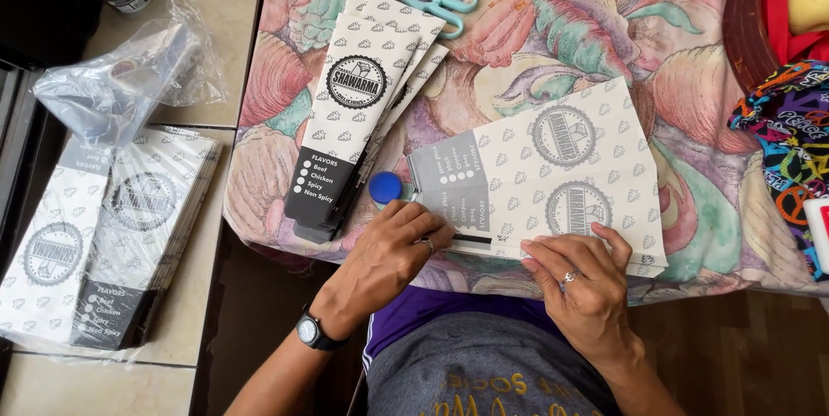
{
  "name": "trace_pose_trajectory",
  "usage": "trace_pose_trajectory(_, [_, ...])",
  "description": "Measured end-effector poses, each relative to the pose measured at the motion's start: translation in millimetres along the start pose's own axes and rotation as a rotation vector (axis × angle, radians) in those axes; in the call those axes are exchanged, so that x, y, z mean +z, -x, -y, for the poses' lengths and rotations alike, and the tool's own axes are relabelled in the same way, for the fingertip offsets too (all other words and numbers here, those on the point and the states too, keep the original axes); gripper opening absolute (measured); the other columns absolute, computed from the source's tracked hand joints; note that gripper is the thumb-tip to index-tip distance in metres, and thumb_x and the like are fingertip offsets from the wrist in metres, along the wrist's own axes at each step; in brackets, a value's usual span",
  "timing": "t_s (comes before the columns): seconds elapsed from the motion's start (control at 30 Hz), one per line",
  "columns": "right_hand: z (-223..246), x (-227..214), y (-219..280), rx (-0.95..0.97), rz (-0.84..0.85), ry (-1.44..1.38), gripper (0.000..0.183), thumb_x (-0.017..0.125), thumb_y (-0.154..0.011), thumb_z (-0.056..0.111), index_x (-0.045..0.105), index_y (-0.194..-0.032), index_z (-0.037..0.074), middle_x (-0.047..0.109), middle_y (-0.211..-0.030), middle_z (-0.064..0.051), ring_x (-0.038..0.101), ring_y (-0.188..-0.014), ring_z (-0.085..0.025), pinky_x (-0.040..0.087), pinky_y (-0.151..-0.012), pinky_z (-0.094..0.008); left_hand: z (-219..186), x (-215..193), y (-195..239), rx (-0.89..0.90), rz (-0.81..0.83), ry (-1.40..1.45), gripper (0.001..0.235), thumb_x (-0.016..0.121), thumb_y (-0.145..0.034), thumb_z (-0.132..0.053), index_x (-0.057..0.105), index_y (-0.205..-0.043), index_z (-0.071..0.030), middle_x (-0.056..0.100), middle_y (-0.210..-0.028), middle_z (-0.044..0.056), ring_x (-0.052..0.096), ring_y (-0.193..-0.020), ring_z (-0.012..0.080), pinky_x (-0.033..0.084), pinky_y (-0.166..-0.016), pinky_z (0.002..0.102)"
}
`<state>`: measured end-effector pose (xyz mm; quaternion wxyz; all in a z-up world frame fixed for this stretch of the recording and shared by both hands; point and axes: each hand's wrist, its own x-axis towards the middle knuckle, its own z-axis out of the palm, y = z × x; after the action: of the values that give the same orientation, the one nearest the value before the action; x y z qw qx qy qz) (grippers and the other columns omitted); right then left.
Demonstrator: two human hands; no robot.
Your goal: The person is manually folding paper food wraps, using a plastic cap to crease the folds, and stacking them neatly on a table.
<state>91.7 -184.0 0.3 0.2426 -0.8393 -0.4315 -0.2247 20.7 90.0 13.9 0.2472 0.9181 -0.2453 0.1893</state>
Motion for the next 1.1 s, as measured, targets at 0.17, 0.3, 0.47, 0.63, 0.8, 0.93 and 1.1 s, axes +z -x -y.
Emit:
trace_pose_trajectory(0.17, [-1.1, -4.8, -7.6, 0.011, 0.01, -0.015, 0.013, 0.081, -0.091, 0.015, 0.079, -0.104, 0.015, 0.075, -0.096, 0.004, 0.066, -0.082, -0.015, 0.039, -0.107, -0.046, -4.6, -2.4, -12.8, 0.052, 0.178, -0.246, 0.014, 0.057, -0.1, 0.003, 0.064, -0.09, -0.004, 0.058, -0.082, 0.007, 0.053, -0.073, 0.0239, 0.044, -0.065, 0.037])
trace_pose_trajectory(0.3, [-4.3, -4.9, -15.2, -0.005, 0.01, -0.019, 0.02, 0.087, -0.086, 0.011, 0.08, -0.104, 0.015, 0.073, -0.083, 0.005, 0.062, -0.072, -0.014, 0.041, -0.104, -0.044, -18.9, -0.5, -20.5, 0.166, 0.359, -0.515, 0.034, 0.064, -0.093, 0.004, 0.056, -0.065, -0.014, 0.053, -0.071, 0.0, 0.048, -0.063, 0.0184, 0.042, -0.056, 0.033])
trace_pose_trajectory(0.47, [-3.8, -10.2, -29.9, -0.053, 0.021, -0.013, 0.014, 0.089, -0.085, 0.013, 0.078, -0.094, 0.012, 0.068, -0.075, 0.004, 0.058, -0.066, -0.016, 0.043, -0.101, -0.045, -19.1, -19.4, -40.6, 0.244, 0.158, -0.511, 0.019, 0.06, -0.093, 0.005, 0.062, -0.079, -0.008, 0.057, -0.081, 0.006, 0.052, -0.075, 0.0245, 0.043, -0.067, 0.036])
trace_pose_trajectory(0.63, [-3.2, -11.5, -37.4, -0.141, -0.008, 0.015, 0.01, 0.085, -0.089, 0.006, 0.076, -0.094, 0.007, 0.066, -0.074, 0.0, 0.058, -0.064, -0.018, 0.046, -0.097, -0.045, -31.7, -4.2, -43.3, 0.192, 0.025, -0.472, 0.016, 0.057, -0.101, -0.009, 0.072, -0.101, -0.001, 0.059, -0.13, 0.018, 0.053, -0.118, 0.0318, 0.048, -0.103, 0.05])
trace_pose_trajectory(0.8, [-9.1, -3.9, -35.4, -0.223, -0.081, 0.016, 0.008, 0.084, -0.087, 0.001, 0.076, -0.087, 0.003, 0.063, -0.067, -0.002, 0.054, -0.058, -0.018, 0.051, -0.093, -0.047, -54.0, 34.0, -27.0, 0.056, -0.286, -0.273, 0.014, 0.068, -0.104, -0.005, 0.066, -0.105, 0.009, 0.061, -0.104, 0.02, 0.062, -0.089, 0.0331, 0.055, -0.078, 0.044])
trace_pose_trajectory(0.93, [-12.9, -6.5, -39.9, -0.181, -0.105, -0.048, 0.013, 0.08, -0.086, -0.003, 0.073, -0.079, 0.004, 0.059, -0.062, -0.003, 0.051, -0.056, -0.019, 0.051, -0.092, -0.047, -51.7, 53.4, -11.6, -0.033, -0.248, -0.289, 0.025, 0.064, -0.107, -0.015, 0.065, -0.114, 0.008, 0.063, -0.111, 0.021, 0.064, -0.099, 0.0341, 0.056, -0.084, 0.045])
trace_pose_trajectory(1.1, [-4.4, -46.8, -61.5, -0.066, -0.259, -0.048, 0.014, 0.075, -0.093, -0.012, 0.07, -0.083, -0.004, 0.064, -0.072, -0.012, 0.055, -0.059, -0.023, 0.05, -0.097, -0.053, -47.2, 64.2, -4.5, -0.04, -0.303, -0.294, 0.026, 0.069, -0.105, -0.017, 0.067, -0.116, 0.005, 0.067, -0.112, 0.019, 0.066, -0.1, 0.032, 0.058, -0.087, 0.045])
